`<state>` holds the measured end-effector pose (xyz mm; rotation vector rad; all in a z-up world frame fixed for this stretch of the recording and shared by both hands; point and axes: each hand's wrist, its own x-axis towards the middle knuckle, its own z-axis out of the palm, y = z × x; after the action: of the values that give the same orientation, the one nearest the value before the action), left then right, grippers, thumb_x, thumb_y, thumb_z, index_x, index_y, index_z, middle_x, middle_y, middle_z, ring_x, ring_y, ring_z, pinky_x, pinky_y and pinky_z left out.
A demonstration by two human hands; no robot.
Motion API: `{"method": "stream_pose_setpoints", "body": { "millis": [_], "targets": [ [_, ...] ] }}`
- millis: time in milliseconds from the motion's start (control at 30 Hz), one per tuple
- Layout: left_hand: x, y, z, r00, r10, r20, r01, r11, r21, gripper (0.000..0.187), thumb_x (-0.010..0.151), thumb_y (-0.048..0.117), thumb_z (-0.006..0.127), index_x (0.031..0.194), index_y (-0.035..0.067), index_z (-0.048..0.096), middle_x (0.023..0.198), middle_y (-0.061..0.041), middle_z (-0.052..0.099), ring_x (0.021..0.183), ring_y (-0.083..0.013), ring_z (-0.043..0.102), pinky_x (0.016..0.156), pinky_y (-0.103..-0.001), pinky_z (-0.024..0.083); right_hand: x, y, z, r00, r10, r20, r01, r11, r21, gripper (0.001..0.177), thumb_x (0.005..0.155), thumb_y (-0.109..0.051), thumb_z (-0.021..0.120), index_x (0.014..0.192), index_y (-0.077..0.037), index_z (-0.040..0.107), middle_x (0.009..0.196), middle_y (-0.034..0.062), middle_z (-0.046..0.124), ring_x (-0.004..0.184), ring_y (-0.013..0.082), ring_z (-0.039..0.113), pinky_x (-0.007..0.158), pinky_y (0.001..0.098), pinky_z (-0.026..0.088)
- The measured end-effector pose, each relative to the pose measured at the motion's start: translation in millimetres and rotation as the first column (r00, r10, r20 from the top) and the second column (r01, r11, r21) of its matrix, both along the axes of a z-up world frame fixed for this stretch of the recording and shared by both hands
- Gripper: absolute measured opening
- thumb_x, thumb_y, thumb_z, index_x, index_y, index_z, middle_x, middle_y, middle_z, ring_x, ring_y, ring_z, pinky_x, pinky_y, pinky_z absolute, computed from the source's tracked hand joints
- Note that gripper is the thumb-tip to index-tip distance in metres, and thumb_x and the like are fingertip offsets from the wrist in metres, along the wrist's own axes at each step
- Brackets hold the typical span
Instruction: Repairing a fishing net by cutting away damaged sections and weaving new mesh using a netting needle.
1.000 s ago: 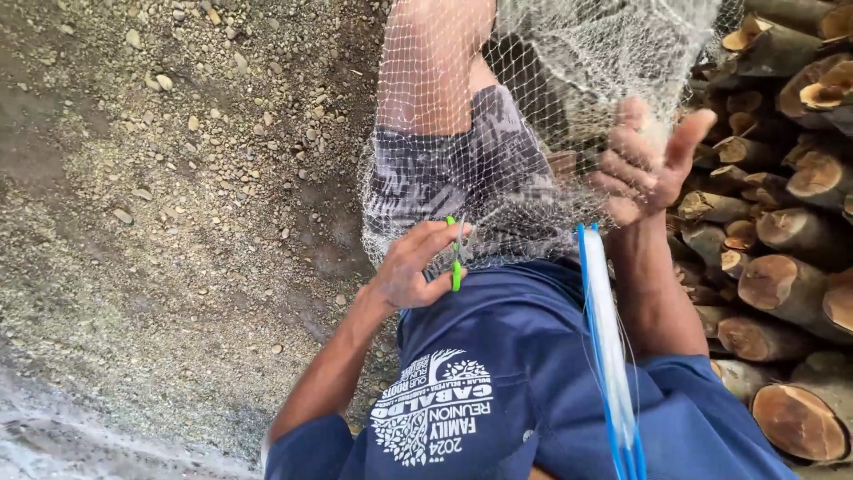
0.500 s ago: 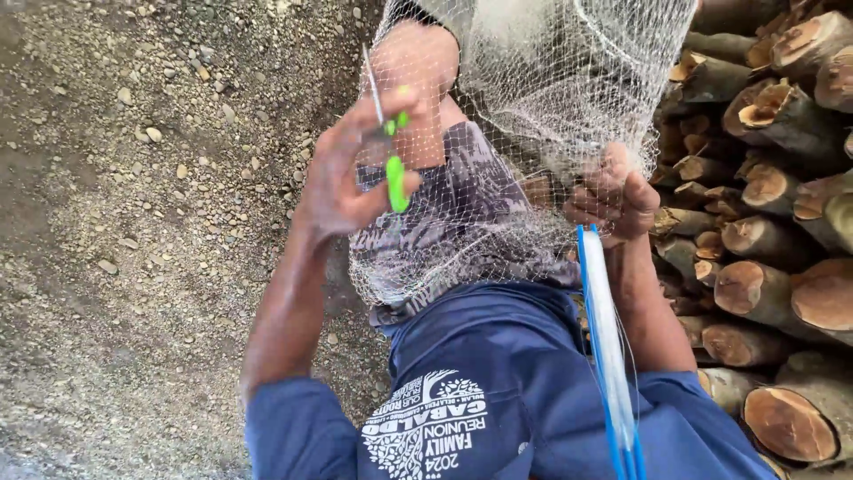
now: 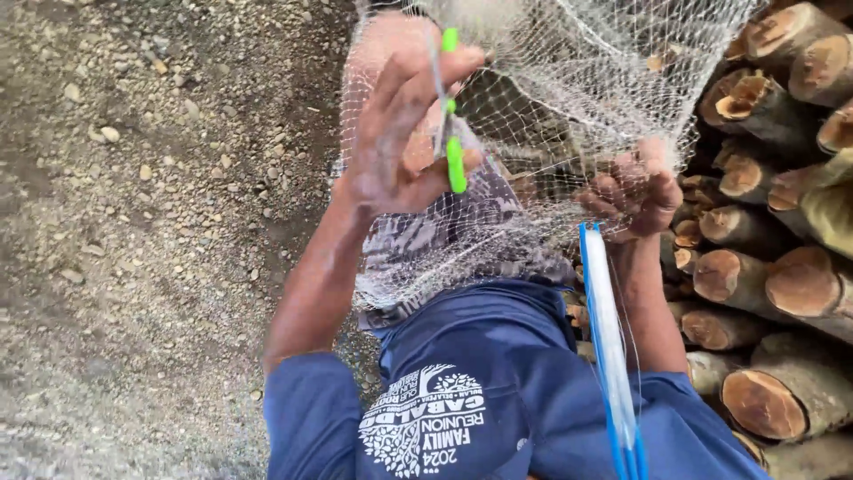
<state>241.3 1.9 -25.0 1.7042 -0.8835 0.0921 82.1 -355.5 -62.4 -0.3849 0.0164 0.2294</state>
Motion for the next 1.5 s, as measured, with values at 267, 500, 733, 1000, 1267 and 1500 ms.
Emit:
{"method": "stream_pose_setpoints", "body": {
  "millis": [267, 500, 733, 1000, 1267, 1500],
  "targets": [
    [-25.2, 64.9, 26.2, 0.986, 0.168, 0.023, -0.169, 0.986, 0.019, 0.063, 0.121, 0.046, 0.073, 0.168, 0.009, 0.055, 0.161, -0.012, 0.071, 0.146, -0.0336, 0.071, 0.117, -0.052, 0.070, 28.7, 7.9, -35.0, 0.998, 0.064, 0.024, -0.064, 0.998, 0.019, 0.010, 0.121, -0.028, 0.078, 0.125, -0.019, 0.076, 0.083, -0.0097, 0.053, 0.062, 0.0029, 0.046, 0.056, 0.0202, 0.043],
    [-34.3, 110.0, -5.2, 0.985, 0.171, -0.026, -0.172, 0.953, -0.251, 0.075, 0.103, 0.029, 0.094, 0.169, 0.017, 0.059, 0.154, -0.027, 0.072, 0.123, -0.0399, 0.073, 0.091, -0.043, 0.062, 33.3, 44.0, -47.4, 0.997, -0.065, -0.037, 0.057, 0.981, -0.186, 0.016, 0.112, -0.013, 0.066, 0.102, -0.018, 0.055, 0.065, -0.0059, 0.039, 0.042, 0.0026, 0.035, 0.046, 0.0241, 0.035],
    [-48.0, 173.1, 6.2, 0.929, 0.365, -0.053, -0.369, 0.921, -0.122, 0.077, 0.110, 0.036, 0.086, 0.170, 0.002, 0.052, 0.136, -0.026, 0.075, 0.096, -0.0219, 0.067, 0.073, -0.028, 0.055, 25.4, 99.9, -58.7, 0.999, -0.018, 0.035, 0.033, 0.875, -0.483, 0.019, 0.096, 0.003, 0.067, 0.089, -0.010, 0.056, 0.049, -0.0004, 0.039, 0.035, 0.0086, 0.033, 0.040, 0.0279, 0.028],
    [-58.4, 189.8, 41.5, 0.899, 0.405, -0.168, -0.429, 0.893, -0.139, 0.064, 0.123, 0.043, 0.077, 0.175, 0.012, 0.055, 0.141, -0.010, 0.076, 0.084, -0.0137, 0.049, 0.071, -0.026, 0.044, 12.8, 162.0, -3.9, 0.990, 0.055, -0.128, -0.076, 0.983, -0.168, 0.016, 0.112, -0.018, 0.081, 0.112, -0.013, 0.066, 0.075, -0.0051, 0.056, 0.057, 0.0063, 0.052, 0.053, 0.0253, 0.047],
    [-82.1, 85.9, 42.4, 0.890, 0.070, -0.450, -0.311, 0.815, -0.489, 0.070, 0.115, 0.037, 0.092, 0.172, 0.012, 0.059, 0.140, -0.008, 0.080, 0.103, -0.0152, 0.071, 0.079, -0.023, 0.057, 62.1, 38.6, -17.7, 0.990, 0.085, -0.113, -0.100, 0.987, -0.130, 0.017, 0.126, -0.029, 0.069, 0.110, -0.030, 0.075, 0.089, -0.0151, 0.063, 0.060, -0.0010, 0.045, 0.050, 0.0173, 0.039],
    [-88.0, 0.1, 21.0, 0.792, -0.179, -0.584, -0.321, 0.692, -0.647, 0.073, 0.116, 0.035, 0.094, 0.174, 0.012, 0.057, 0.141, -0.005, 0.080, 0.103, -0.0106, 0.065, 0.075, -0.016, 0.049, 28.4, 58.4, -60.7, 0.985, 0.134, -0.107, -0.124, 0.988, 0.094, 0.086, 0.115, -0.063, 0.077, 0.183, -0.014, 0.061, 0.128, -0.0010, 0.070, 0.109, 0.0132, 0.063, 0.100, 0.0320, 0.053]
  ]
}}
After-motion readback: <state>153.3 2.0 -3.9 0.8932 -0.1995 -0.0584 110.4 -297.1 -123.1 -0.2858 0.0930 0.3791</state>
